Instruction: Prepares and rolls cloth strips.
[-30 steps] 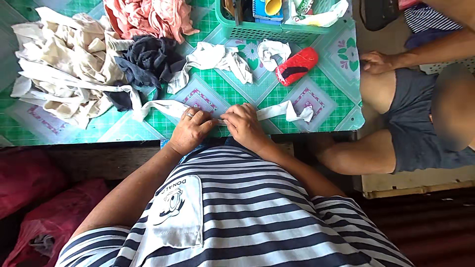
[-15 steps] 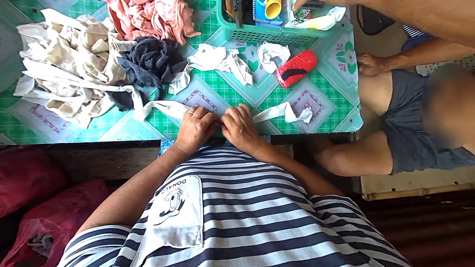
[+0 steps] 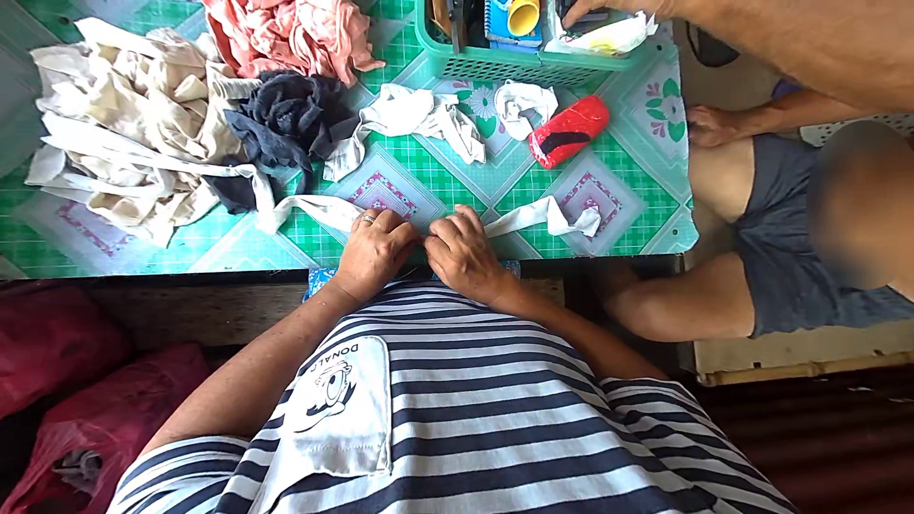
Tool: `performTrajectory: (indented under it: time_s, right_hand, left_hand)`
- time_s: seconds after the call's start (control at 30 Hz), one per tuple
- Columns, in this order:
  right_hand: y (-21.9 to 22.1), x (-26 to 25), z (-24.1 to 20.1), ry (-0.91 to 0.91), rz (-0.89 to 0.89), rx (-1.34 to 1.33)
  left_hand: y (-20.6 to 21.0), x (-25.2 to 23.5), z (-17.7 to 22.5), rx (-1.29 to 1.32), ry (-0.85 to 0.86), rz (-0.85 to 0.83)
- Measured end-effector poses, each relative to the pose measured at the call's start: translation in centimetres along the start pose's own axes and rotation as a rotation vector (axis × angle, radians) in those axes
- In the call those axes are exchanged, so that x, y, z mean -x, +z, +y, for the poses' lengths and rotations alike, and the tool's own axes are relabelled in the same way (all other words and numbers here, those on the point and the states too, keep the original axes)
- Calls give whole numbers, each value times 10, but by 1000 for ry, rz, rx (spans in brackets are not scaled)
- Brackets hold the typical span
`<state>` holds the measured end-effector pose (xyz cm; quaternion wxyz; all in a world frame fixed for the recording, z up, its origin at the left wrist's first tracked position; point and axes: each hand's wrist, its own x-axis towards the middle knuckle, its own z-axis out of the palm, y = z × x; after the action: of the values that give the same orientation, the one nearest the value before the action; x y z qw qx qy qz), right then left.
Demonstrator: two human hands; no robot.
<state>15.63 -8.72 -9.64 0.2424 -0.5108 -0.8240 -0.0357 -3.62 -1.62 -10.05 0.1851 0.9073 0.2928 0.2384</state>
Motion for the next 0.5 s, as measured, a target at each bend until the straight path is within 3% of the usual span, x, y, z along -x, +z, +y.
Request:
performTrajectory:
  time_s: [0.5]
  right_hand:
    - [8,-3,-1,-1,27,104]
  left_hand:
    - [3,3,0,-48,19,30]
